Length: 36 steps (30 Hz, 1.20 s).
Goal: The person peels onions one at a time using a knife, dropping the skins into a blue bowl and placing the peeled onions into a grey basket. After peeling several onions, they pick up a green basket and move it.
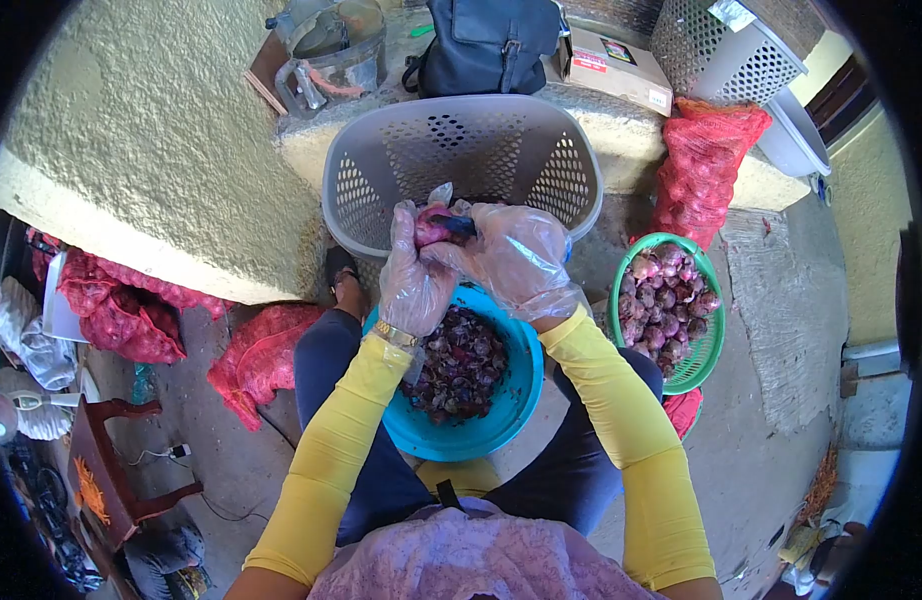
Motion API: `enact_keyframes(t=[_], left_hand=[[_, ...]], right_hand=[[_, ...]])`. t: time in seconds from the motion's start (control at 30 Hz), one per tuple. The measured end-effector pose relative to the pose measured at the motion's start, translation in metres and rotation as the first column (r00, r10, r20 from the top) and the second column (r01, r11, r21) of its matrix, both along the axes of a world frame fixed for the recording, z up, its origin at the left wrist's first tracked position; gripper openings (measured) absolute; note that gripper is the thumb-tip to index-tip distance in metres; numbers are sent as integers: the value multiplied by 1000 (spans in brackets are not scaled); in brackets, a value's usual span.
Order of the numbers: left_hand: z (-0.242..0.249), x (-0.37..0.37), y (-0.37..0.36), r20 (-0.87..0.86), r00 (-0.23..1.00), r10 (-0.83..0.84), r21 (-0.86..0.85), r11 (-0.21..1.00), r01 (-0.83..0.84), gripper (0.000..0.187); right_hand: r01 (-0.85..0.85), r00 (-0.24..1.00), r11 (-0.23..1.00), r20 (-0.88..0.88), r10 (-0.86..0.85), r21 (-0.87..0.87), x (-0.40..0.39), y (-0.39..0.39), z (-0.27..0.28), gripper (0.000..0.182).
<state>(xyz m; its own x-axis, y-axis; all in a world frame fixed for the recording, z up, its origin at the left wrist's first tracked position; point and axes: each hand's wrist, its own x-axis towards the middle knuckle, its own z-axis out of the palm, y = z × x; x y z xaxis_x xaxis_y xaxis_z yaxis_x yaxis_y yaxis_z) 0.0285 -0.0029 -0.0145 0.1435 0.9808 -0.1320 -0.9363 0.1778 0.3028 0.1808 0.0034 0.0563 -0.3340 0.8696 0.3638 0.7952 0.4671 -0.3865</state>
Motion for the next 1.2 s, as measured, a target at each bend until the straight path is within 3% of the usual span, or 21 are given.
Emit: enact_keyframes(t=[0.07,0.3,0.5,0.57,0.8,0.87,1.0,1.2], left_hand=[[-4,0,1,49,999,4,-19,1000,-3,59],[-14,0,5,92,995,37,-23,999,-35,57],[-6,1,1,113,993,42,17,999,-44,57],[-18,-5,5,193,981,-25,102,995,5,60],[-13,-1,3,98,995,18,65,998,-24,63],[-20,-5,6,107,994,18,35,999,-22,64],[9,6,0,16,993,115,-76,991,-113,65],[-4,-1,4,203,978,44,4,999,-46,66]], right_hand=[[-40,997,991,-60,48,129,1,1,-5,58],[0,998,993,-68,8,119,-4,6,-16,55],[29,999,992,-23,-27,125,-6,7,-14,64],[43,999,990,-14,-41,135,-5,8,-16,66],[25,999,991,-25,-22,135,-5,8,-12,66],[13,1000,999,-5,-13,31,-5,6,-5,69],[33,999,998,8,-34,46,-7,8,-12,69],[43,999,996,-24,-41,78,-7,9,-14,66]])
